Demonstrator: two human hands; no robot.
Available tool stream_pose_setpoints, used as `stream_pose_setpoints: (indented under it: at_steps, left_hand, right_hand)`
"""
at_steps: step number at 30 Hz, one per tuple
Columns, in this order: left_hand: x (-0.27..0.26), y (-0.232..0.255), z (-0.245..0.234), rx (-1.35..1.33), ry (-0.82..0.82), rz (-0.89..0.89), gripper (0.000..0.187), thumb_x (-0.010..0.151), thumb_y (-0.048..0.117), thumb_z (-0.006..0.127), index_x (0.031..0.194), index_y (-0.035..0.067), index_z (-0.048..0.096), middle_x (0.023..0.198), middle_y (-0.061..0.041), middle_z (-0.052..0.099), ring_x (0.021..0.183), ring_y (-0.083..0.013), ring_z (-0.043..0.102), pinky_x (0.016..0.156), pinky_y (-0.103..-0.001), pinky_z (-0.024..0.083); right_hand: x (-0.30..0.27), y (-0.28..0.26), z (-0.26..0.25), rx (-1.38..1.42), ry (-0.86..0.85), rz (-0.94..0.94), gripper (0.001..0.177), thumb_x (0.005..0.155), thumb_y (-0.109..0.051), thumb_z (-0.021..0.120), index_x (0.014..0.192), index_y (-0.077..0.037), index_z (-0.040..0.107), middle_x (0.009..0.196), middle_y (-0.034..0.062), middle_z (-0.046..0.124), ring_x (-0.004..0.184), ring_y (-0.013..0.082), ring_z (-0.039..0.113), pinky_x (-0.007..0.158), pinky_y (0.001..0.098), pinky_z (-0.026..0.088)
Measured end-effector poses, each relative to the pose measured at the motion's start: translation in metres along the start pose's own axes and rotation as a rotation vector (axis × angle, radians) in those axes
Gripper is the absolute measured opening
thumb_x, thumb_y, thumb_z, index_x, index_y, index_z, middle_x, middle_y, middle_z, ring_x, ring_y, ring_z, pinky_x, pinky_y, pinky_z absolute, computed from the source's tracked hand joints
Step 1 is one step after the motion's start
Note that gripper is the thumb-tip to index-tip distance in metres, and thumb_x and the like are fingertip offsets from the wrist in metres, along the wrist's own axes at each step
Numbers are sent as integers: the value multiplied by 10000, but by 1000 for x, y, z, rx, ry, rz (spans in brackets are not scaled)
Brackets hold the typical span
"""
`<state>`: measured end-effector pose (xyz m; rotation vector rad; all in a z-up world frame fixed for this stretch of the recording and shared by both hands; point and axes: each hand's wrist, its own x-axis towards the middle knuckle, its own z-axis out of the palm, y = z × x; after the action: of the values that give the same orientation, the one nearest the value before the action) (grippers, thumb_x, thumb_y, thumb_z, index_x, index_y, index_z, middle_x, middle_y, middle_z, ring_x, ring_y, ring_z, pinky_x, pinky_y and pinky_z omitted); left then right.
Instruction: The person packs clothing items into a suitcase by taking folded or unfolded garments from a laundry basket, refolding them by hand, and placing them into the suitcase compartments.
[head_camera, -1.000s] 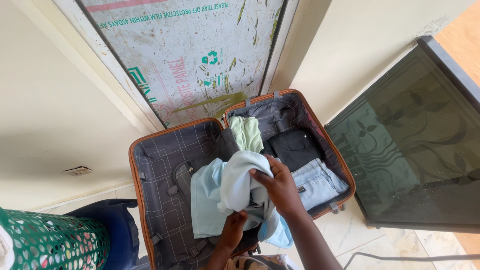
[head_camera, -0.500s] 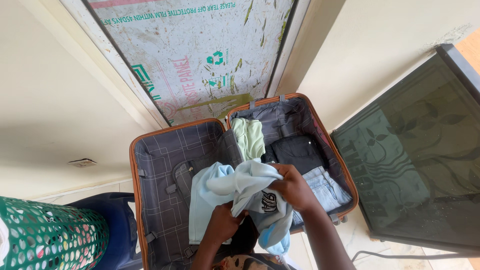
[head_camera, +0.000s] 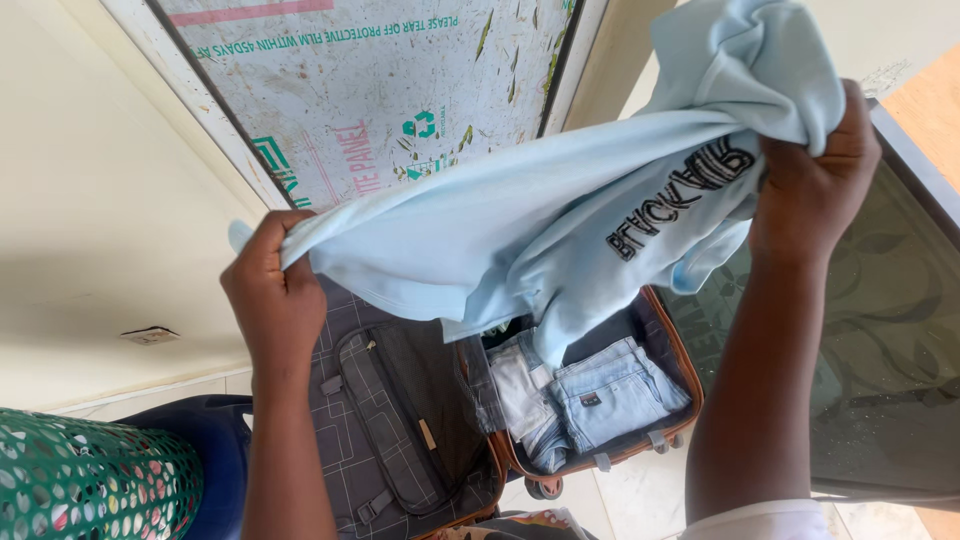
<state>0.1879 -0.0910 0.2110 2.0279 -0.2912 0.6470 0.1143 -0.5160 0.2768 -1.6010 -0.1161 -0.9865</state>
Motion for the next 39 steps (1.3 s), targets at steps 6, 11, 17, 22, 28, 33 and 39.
stream_pose_setpoints:
  at_steps: [6,11,17,22,28,33,39]
  left_hand:
    - [-18,51,-53,33,-52,186,350,852,-160,532,1090,16,720,995,-123,735,908,-230,743,834,-324,567]
    - [-120,-11,-42,-24,-789,-298,310,760,23,749,1017,175,833,945,-62,835,763,-187,823,695,-305,637]
    - [-291,-123,-5,159,-1388,-612,214,826,307,826,1012,202,847,905,-63,813,846,-190,780,866,-302,581]
    - [-343,-175,1,-23,-1551,-827,290,830,361,882,1038,164,837,861,-51,810,842,-160,778,881,-264,555]
    - [-186,-112,-1,383,-1109,-736,157,921,286,717,1034,215,800,816,-64,809,701,-187,760,719,-349,549]
    - [-102,-116,51,481,-359,-212,312,901,255,768,1181,127,721,1094,-95,729,1058,-279,641,921,-422,525]
    - [-203,-219,110,471,-490,-854,780,864,339,791,1491,51,427,1493,-219,476,1360,-419,482,1036,-525,479]
  right_hand:
    - [-45,-21,-44,-108,38,93,211,968,80,634,1148,-26,670,1100,67,736,1007,129,718,932,278,608]
    - [-177,71,-121,-356,-205,731,353,893,66,642,1234,3,701,1032,116,759,931,186,698,813,353,566]
    - [-315,128,-162,-373,-389,1325,565,803,42,765,1342,-57,624,1130,125,746,987,214,728,902,363,556]
    - [-317,112,-179,-310,-438,1457,533,815,-16,804,1331,-55,674,1167,132,750,1066,220,673,1013,365,471]
    - [-213,127,-170,-404,-210,1180,275,966,-65,580,1204,-31,715,1005,98,758,902,209,699,850,374,569]
    - [-147,166,-137,-372,-1,650,217,1093,-70,581,1299,-31,638,1116,59,669,986,125,592,907,289,487]
    - [-230,210,-113,-983,-112,660,571,937,-117,700,1468,-74,494,1213,243,655,1089,355,653,908,451,510]
